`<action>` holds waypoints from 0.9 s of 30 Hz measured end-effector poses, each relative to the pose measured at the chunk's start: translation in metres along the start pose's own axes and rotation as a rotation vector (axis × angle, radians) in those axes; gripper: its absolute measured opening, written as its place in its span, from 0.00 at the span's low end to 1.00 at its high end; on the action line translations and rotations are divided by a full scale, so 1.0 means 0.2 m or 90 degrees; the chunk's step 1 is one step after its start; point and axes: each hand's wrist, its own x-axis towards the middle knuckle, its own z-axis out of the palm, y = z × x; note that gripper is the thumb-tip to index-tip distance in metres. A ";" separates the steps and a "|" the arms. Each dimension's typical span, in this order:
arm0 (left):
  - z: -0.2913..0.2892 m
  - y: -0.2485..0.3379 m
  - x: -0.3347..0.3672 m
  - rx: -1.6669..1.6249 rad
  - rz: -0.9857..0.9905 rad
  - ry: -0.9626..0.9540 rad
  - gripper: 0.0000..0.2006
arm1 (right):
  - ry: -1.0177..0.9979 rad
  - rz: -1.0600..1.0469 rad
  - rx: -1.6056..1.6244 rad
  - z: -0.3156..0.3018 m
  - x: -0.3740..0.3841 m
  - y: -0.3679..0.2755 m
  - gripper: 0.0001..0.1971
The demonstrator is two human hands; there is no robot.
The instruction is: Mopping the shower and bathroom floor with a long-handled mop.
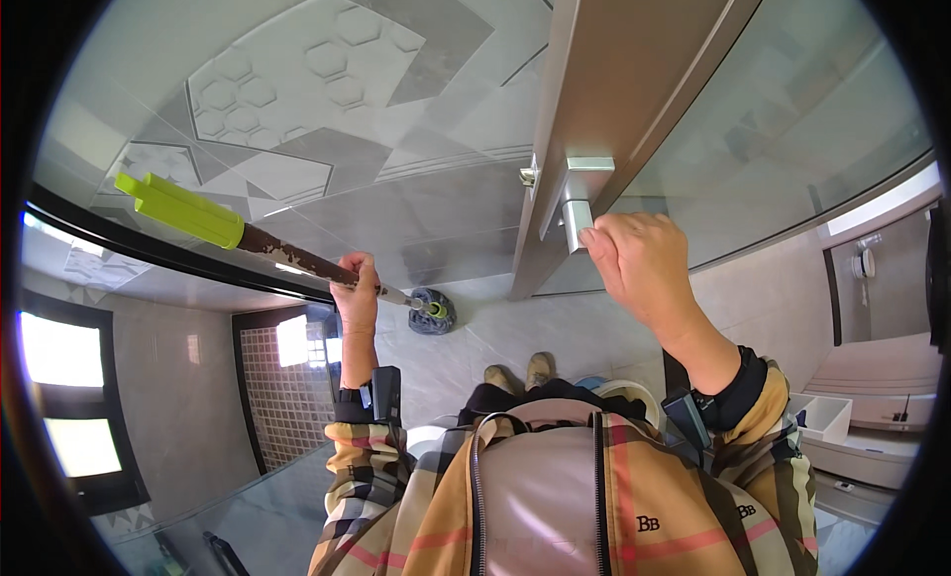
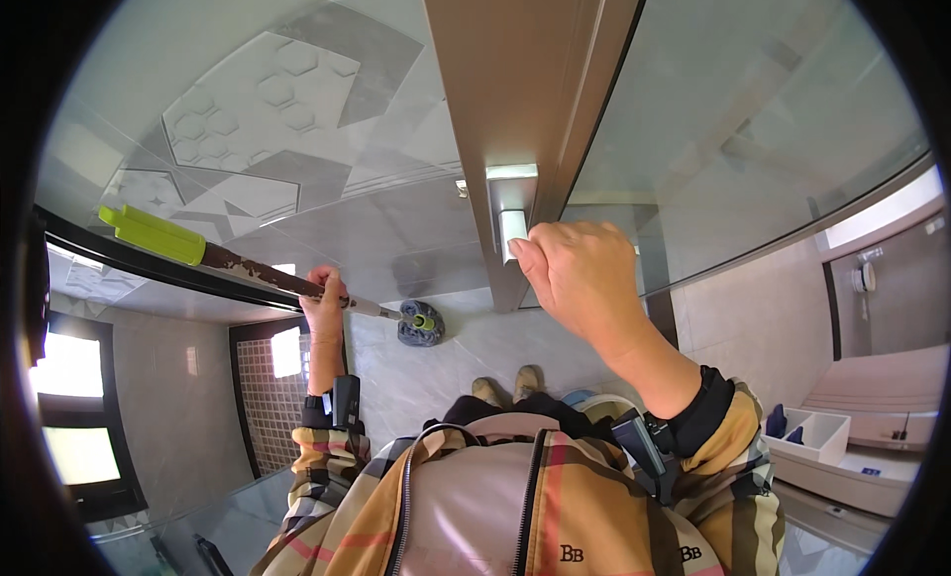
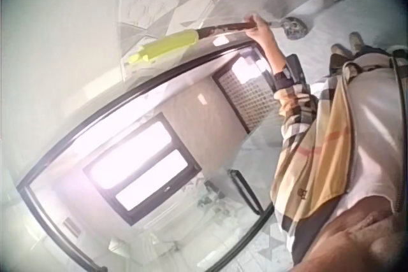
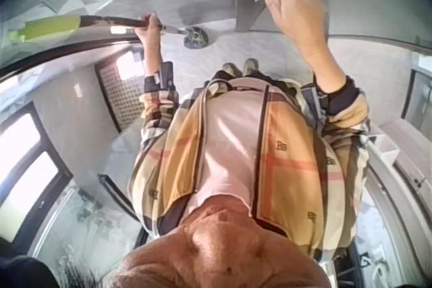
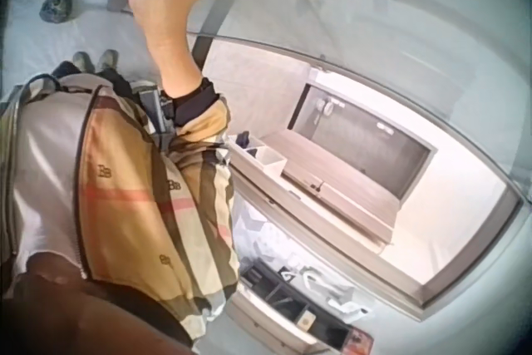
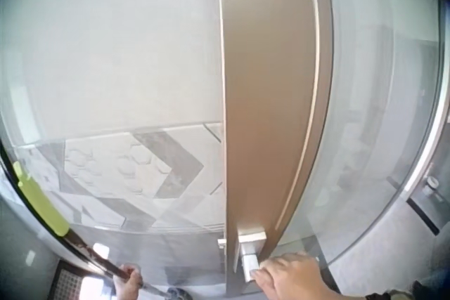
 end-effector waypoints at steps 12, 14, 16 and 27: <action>0.07 0.02 0.09 -0.007 -0.007 -0.110 0.03 | 0.090 0.059 -0.006 -0.12 -0.11 -0.03 0.14; 0.05 0.03 0.08 -0.001 -0.008 -0.142 0.03 | 0.088 0.078 -0.030 -0.14 -0.15 -0.04 0.14; 0.02 0.02 0.11 -0.013 -0.014 -0.184 0.04 | 0.107 0.106 -0.044 -0.14 -0.16 -0.07 0.15; -0.06 -0.05 0.20 -0.051 0.012 -0.344 0.02 | 0.166 0.279 -0.072 -0.17 -0.45 -0.31 0.07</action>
